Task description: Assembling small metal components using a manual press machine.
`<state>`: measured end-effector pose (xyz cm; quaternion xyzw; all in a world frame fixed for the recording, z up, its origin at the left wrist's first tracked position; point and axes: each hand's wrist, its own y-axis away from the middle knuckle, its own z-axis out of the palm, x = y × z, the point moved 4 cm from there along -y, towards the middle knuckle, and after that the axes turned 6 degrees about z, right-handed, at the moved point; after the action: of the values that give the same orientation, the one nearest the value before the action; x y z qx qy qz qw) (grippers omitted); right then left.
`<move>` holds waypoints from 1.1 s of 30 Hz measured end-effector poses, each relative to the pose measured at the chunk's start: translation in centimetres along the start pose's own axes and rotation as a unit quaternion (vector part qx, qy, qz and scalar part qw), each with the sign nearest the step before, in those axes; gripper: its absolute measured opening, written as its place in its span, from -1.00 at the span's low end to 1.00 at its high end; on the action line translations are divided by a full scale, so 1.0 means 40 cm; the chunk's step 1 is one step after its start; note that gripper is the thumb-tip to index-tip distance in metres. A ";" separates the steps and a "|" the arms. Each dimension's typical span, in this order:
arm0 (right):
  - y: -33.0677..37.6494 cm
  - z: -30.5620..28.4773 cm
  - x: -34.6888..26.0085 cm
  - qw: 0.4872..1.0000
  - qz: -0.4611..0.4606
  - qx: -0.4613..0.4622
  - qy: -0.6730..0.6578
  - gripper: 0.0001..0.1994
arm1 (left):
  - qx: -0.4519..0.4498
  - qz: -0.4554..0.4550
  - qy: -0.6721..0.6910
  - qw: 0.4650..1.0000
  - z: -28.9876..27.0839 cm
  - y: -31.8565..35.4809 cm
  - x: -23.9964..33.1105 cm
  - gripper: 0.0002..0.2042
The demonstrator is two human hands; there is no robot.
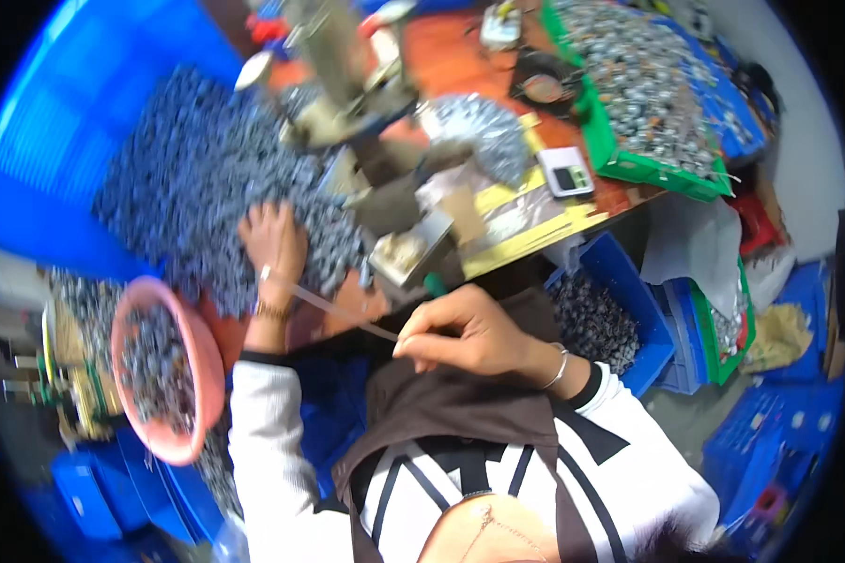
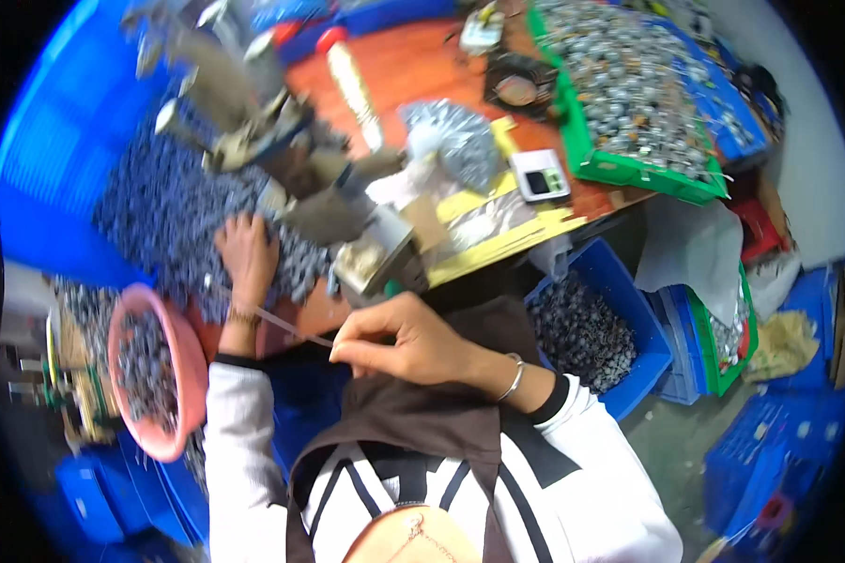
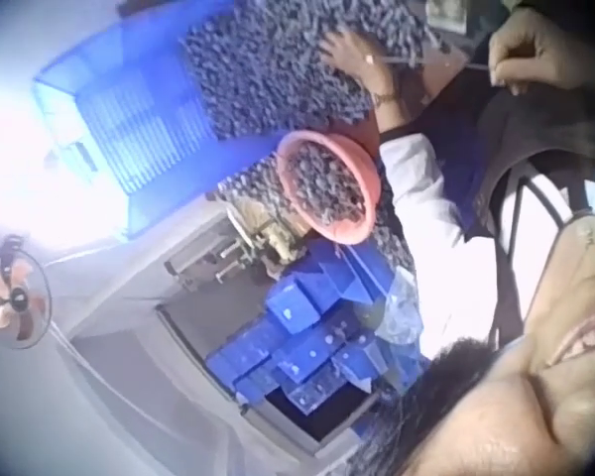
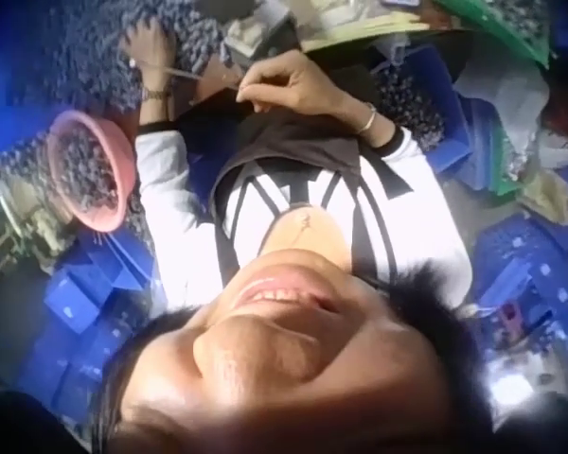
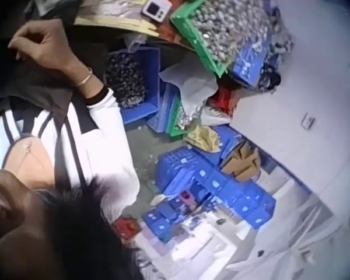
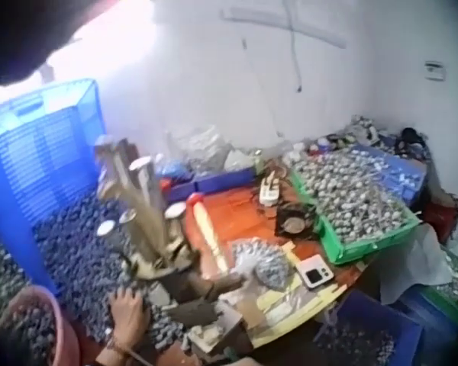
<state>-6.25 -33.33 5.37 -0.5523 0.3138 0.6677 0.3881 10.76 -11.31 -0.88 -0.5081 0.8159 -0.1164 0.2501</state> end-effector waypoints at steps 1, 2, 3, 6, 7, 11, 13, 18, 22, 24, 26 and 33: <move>0.004 -0.001 0.001 1.000 -0.003 0.000 -0.003 -0.91 | 0.006 0.006 0.023 1.000 -0.004 -0.002 0.005 -0.71; 0.004 -0.003 0.003 1.000 0.001 -0.002 -0.004 -0.90 | 0.008 0.009 0.040 0.999 -0.008 0.007 -0.003 -0.71; 0.008 -0.002 0.001 1.000 0.007 -0.001 -0.003 -0.90 | -0.020 -0.023 0.080 0.996 -0.009 0.011 -0.019 -0.71; 0.015 -0.009 0.009 0.999 -0.035 -0.006 -0.022 -0.85 | -0.005 -0.119 0.234 0.965 0.045 0.019 -0.093 -0.76; 0.016 -0.008 0.011 0.999 -0.042 0.006 -0.022 -0.85 | 0.034 -0.131 0.297 0.945 0.034 0.032 -0.104 -0.79; 0.019 0.004 0.009 0.998 -0.048 -0.013 -0.027 -0.83 | 0.141 -0.211 0.586 0.769 0.060 0.039 -0.153 -0.87; 0.027 0.014 0.012 0.998 -0.052 -0.021 -0.022 -0.83 | 0.127 -0.296 0.665 0.674 0.049 0.070 -0.163 -0.81; 0.030 0.002 0.011 0.999 -0.019 -0.023 -0.032 -0.85 | 0.130 -0.315 0.786 0.516 0.030 0.113 -0.139 -0.60; 0.030 -0.002 0.024 0.999 -0.017 -0.023 -0.037 -0.87 | 0.159 -0.256 0.759 0.577 -0.023 0.119 -0.046 -0.75; 0.040 0.013 0.017 1.000 -0.025 -0.015 -0.013 -0.87 | 0.132 -0.224 0.718 0.646 -0.081 0.122 0.052 -0.78; 0.044 0.034 0.022 0.999 -0.006 -0.037 -0.019 -0.88 | 0.143 -0.150 0.705 0.678 -0.117 0.116 0.146 -0.80; 0.039 0.037 0.037 0.999 -0.013 -0.035 -0.027 -0.89 | 0.095 -0.143 0.671 0.721 -0.097 0.102 0.307 -0.67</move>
<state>-8.48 -32.60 4.18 -0.5514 0.2719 0.6881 0.3855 1.16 -20.59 -2.95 -0.3813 0.6728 -0.5380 -0.3354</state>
